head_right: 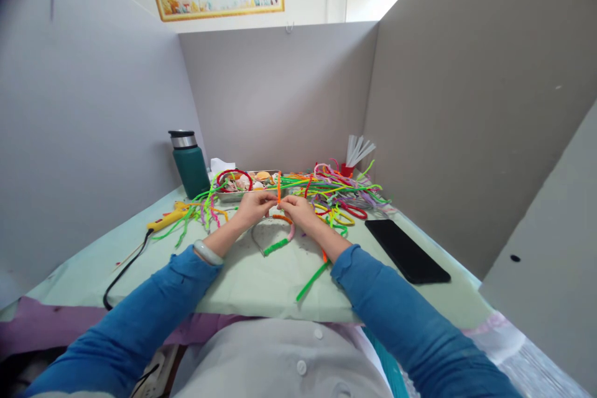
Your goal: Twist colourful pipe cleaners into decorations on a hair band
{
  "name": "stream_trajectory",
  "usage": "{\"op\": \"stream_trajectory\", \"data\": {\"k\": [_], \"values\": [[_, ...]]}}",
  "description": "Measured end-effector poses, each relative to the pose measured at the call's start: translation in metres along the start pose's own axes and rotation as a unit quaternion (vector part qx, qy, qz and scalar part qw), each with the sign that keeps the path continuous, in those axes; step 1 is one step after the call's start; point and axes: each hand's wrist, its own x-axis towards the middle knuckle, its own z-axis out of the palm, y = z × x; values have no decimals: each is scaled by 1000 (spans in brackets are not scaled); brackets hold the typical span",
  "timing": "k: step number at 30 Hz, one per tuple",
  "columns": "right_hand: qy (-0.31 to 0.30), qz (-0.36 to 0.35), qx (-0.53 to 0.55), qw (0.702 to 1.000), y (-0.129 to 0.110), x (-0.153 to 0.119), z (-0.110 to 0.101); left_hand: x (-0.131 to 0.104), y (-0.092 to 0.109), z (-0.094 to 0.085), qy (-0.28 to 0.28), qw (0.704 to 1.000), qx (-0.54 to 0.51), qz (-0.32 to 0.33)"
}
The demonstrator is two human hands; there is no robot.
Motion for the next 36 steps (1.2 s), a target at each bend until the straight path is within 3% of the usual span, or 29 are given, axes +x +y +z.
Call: {"op": "stream_trajectory", "data": {"k": [4, 11, 19, 30, 36], "values": [[-7, 6, 15, 1000, -4, -2, 2, 0, -1, 1, -18, 1000, 8, 14], [38, -1, 19, 999, -2, 1, 1, -1, -3, 3, 36, 999, -10, 24], [28, 13, 24, 999, -4, -1, 0, -1, 2, 0, -7, 998, 44, 52], [-71, 70, 53, 994, -4, 0, -8, -2, -3, -3, -81, 989, 98, 71], [-98, 85, 55, 990, -5, -1, -11, -2, -3, -3, -72, 985, 125, 90]]}}
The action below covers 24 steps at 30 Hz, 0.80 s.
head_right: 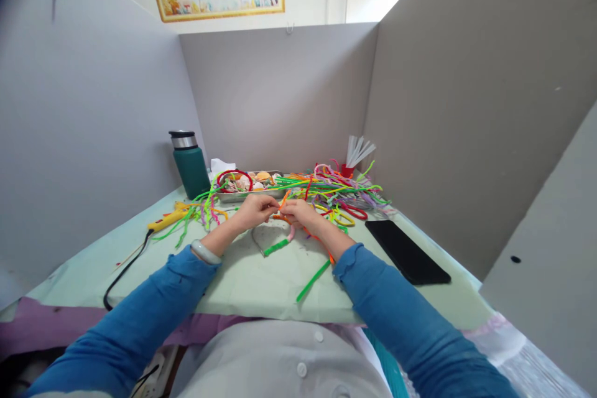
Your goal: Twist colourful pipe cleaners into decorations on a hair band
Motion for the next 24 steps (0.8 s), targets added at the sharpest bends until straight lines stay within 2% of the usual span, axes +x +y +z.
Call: {"op": "stream_trajectory", "data": {"k": [4, 9, 12, 20, 24], "values": [[7, -27, -38, 999, 3, 1, 3, 1, 3, -1, 9, 1000, 8, -26], [108, -104, -140, 979, 7, 6, 4, 2, 3, 0, 28, 997, 8, -69], [141, -141, -199, 959, 10, 9, 1, 2, 2, 1, 30, 997, 3, -71], [161, -150, -256, 941, 10, 12, -2, 2, 2, 1, 60, 998, 20, -7], [144, -144, -248, 947, 11, 10, -1, 2, 2, 1, 56, 998, 28, -21]]}}
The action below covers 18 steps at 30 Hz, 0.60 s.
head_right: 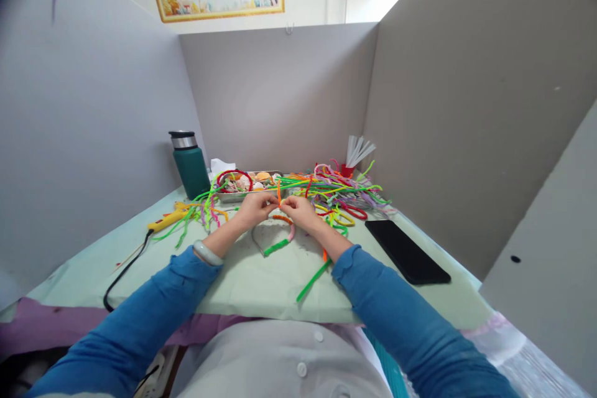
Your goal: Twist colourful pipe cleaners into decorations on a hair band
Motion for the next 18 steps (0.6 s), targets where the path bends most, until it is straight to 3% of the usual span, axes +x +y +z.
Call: {"op": "stream_trajectory", "data": {"k": [12, 18], "values": [[-53, 25, 79, 995, -2, -7, 0, 1, -2, 1, -81, 985, -121, -91], [-53, 21, 97, 994, -1, -7, 0, 0, -1, 2, -87, 982, -129, -107]]}}
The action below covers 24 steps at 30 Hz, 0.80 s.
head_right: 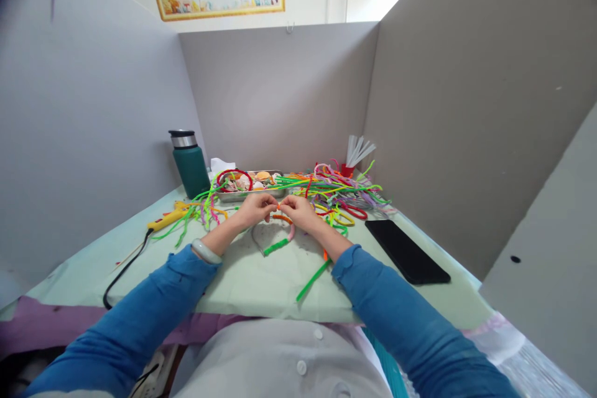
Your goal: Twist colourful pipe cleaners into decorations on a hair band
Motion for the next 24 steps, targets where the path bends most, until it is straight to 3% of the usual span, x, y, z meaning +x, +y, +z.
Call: {"op": "stream_trajectory", "data": {"k": [9, 19, 24], "values": [[6, 2, -4, 1000, 2, 1, 1, 1, 0, 4, 13, 998, -42, -38], [96, -75, -112, 986, 6, 12, -1, -1, 2, -1, 62, 987, 125, 80], [96, -89, -98, 987, 3, 11, -1, -1, 2, 2, 37, 997, 41, 46]]}}
